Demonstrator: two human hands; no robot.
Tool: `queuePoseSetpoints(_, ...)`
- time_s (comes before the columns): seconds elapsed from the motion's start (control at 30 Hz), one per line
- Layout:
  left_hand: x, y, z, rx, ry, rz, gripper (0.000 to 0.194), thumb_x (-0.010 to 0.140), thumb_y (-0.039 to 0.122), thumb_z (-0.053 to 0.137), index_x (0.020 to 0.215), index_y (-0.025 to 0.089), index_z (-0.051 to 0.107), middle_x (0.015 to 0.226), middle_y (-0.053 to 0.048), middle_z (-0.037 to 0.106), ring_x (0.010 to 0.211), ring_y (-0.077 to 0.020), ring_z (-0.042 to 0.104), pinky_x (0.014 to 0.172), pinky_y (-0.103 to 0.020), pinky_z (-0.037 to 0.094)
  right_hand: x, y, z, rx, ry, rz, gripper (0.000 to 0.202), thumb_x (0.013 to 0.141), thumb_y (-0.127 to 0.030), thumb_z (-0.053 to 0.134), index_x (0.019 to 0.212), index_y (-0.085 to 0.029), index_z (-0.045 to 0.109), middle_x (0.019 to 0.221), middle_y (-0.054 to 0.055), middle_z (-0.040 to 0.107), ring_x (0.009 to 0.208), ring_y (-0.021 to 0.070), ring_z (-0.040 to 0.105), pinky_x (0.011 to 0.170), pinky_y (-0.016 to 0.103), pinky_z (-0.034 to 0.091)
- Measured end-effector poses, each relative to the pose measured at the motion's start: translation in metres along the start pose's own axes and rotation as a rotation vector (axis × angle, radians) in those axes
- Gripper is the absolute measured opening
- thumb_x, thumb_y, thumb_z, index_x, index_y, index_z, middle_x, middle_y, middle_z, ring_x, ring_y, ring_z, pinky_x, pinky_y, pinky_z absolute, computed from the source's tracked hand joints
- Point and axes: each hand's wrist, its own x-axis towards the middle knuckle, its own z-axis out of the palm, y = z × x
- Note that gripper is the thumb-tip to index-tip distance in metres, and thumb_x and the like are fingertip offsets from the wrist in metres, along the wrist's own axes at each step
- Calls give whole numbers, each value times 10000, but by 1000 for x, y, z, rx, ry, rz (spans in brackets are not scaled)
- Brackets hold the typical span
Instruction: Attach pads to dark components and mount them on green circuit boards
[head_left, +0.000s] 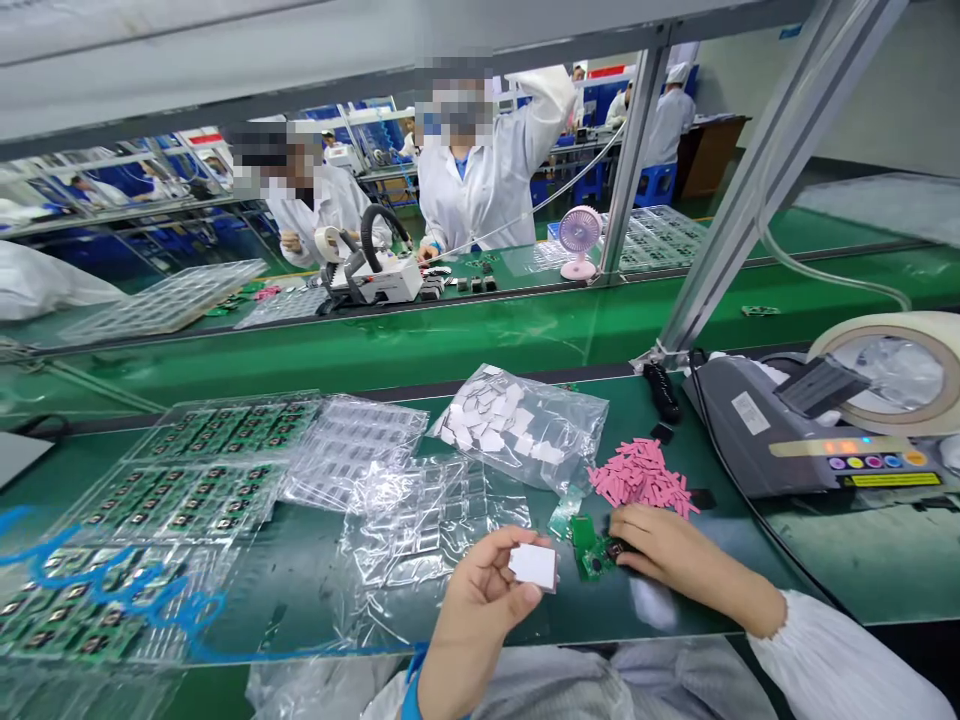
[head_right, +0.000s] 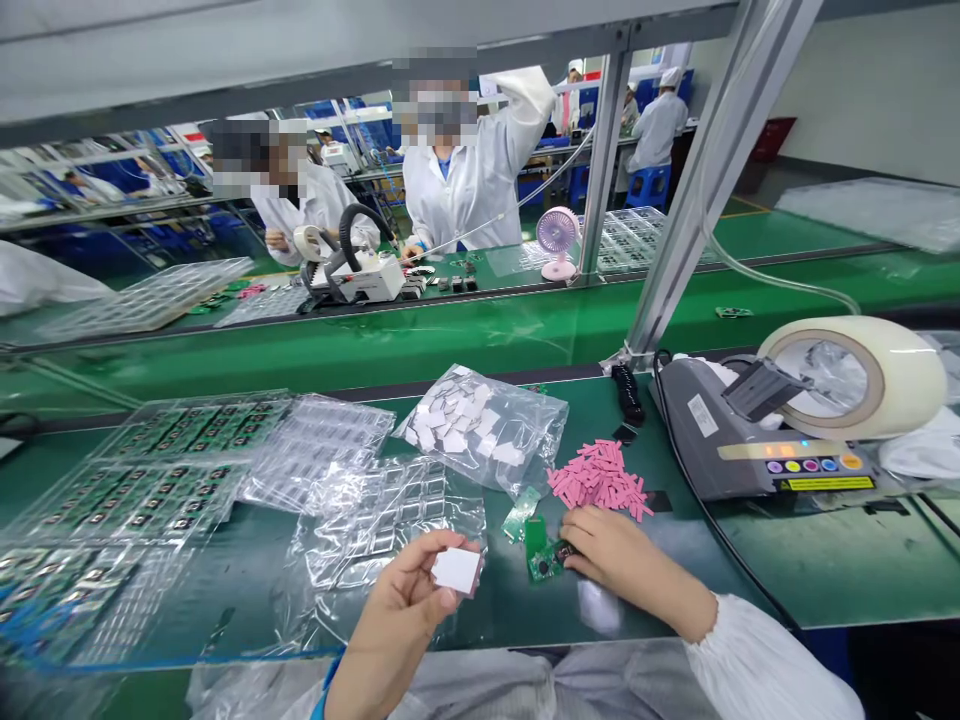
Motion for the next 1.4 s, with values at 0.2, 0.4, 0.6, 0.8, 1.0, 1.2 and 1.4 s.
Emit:
queuePoseSetpoints(0.2,-2,4,11,-27,-45,32,354,517,170,830,839,186,682,857,-46,707,706,-107,607,635,-178,466,-9,3,11,49,81,107,310,812,-195,604,1121,-203,569,1138,118,590,1009,273,579,797,431,529)
queuePoseSetpoints(0.4,0,5,13,46,-63,9,326,579,193,786,861,207,624,692,4,658,513,-88,551,456,-184,437,-24,1,-13,131,204,96,208,892,-272,513,1079,-223,589,1085,86,628,989,219,614,829,359,539)
queuePoseSetpoints(0.6,-4,5,26,351,-118,156,340,609,118,719,926,222,653,754,-15,685,624,-121,589,560,-204,455,-11,-69,-85,142,631,-120,187,908,-380,502,1018,-252,583,926,41,674,834,160,645,725,273,553)
queuePoseSetpoints(0.8,-11,15,26,729,-157,329,221,673,263,715,892,243,695,718,-10,696,628,-153,588,588,-243,453,12,-107,-88,108,700,-199,178,892,-175,529,1052,-171,607,945,104,648,811,179,591,704,332,525)
queuePoseSetpoints(1.0,-16,24,23,748,-172,364,242,609,275,776,828,238,680,716,2,713,617,-149,612,583,-236,449,10,-106,-83,187,637,-239,216,872,-135,533,1063,-188,619,947,103,639,830,189,569,698,345,511)
queuePoseSetpoints(1.2,-14,28,23,881,-210,386,205,605,211,772,774,202,656,624,7,682,503,-111,550,478,-213,379,16,-109,-91,271,580,-218,174,904,-154,481,938,-221,637,902,80,619,768,164,535,641,307,499)
queuePoseSetpoints(1.4,-16,34,22,916,-273,414,267,600,357,776,773,198,650,605,0,678,451,-97,506,439,-222,335,14,-102,-95,275,544,-283,167,910,-179,487,943,-239,639,884,60,616,752,150,535,633,290,496)
